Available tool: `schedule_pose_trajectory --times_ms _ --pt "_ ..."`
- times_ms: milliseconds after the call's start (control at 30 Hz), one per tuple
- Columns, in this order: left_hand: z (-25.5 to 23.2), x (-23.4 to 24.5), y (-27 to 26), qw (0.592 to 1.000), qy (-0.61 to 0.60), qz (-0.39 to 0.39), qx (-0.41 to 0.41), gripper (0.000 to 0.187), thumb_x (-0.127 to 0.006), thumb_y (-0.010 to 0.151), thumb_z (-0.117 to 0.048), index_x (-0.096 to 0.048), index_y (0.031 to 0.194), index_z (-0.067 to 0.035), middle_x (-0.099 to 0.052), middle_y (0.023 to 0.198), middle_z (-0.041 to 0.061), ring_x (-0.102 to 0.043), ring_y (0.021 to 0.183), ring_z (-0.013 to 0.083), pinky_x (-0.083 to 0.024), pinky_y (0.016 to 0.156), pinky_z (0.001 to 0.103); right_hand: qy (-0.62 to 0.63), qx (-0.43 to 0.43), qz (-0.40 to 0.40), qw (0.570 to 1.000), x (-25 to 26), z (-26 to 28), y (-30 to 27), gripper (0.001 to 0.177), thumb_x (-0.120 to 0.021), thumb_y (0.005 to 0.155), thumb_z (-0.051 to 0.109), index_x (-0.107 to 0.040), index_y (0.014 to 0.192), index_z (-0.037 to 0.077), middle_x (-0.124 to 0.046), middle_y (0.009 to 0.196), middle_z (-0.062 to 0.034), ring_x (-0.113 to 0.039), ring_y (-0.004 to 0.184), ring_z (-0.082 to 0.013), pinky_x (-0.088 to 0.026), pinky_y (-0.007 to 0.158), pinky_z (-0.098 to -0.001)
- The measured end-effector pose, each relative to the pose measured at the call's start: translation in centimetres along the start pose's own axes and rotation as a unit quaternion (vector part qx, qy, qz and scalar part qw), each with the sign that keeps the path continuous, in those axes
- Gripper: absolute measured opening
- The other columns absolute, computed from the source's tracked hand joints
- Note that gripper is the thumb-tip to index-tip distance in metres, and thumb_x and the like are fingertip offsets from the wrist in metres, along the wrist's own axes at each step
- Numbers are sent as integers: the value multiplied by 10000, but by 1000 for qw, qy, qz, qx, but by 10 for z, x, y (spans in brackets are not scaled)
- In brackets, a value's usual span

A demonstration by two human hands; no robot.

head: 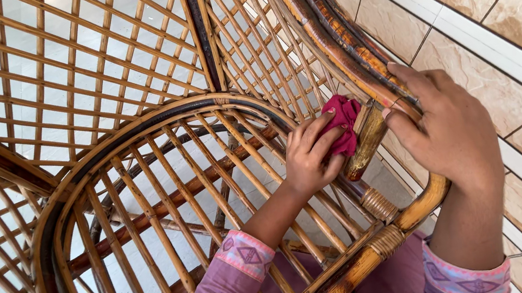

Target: The person wipes the seat and backrest of a rattan chair using a pink cloth. They systematically clean the woven slats and frame, moving from the seat to the backrest and armrests.

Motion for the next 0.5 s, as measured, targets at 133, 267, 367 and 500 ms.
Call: schedule_pose_trajectory --times_ms 133,267,367,500 --pt "1 0 -2 1000 -20 -13 0 509 -776 764 -155 -662 1259 -116 -587 1450 98 -616 1256 366 -519 1046 488 -10 -2 -1 1000 0 2 0 611 -712 853 286 -643 1443 141 -671 1209 -228 -658 1074 -416 -530 862 -503" --pt "4 -4 -9 999 -36 -7 -3 538 -776 774 -167 -617 1285 -104 -561 1450 116 -600 1270 374 -514 1063 502 -21 2 0 1000 0 2 -1 656 -718 834 283 -634 1470 149 -666 1218 -218 -655 1074 -412 -534 867 -496" --pt "7 -11 -15 1000 -17 13 -7 599 -794 774 -177 -580 1329 -107 -538 1451 118 -580 1273 380 -498 1053 505 -32 22 -12 999 1 2 -2 638 -710 848 274 -636 1467 136 -663 1244 -217 -650 1084 -416 -531 870 -499" --pt "12 -16 -12 998 30 46 -20 741 -844 785 -165 -524 1453 -150 -507 1503 96 -533 1337 350 -469 1035 482 -27 -1 0 1000 1 2 -3 614 -700 864 267 -638 1459 127 -668 1199 -209 -653 1054 -411 -527 858 -502"
Point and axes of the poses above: each hand's wrist, its own y-axis towards the middle knuckle, its own x-axis out of the back of the hand, z = x × y, the point moved 6 cm from there along y, towards the middle knuckle
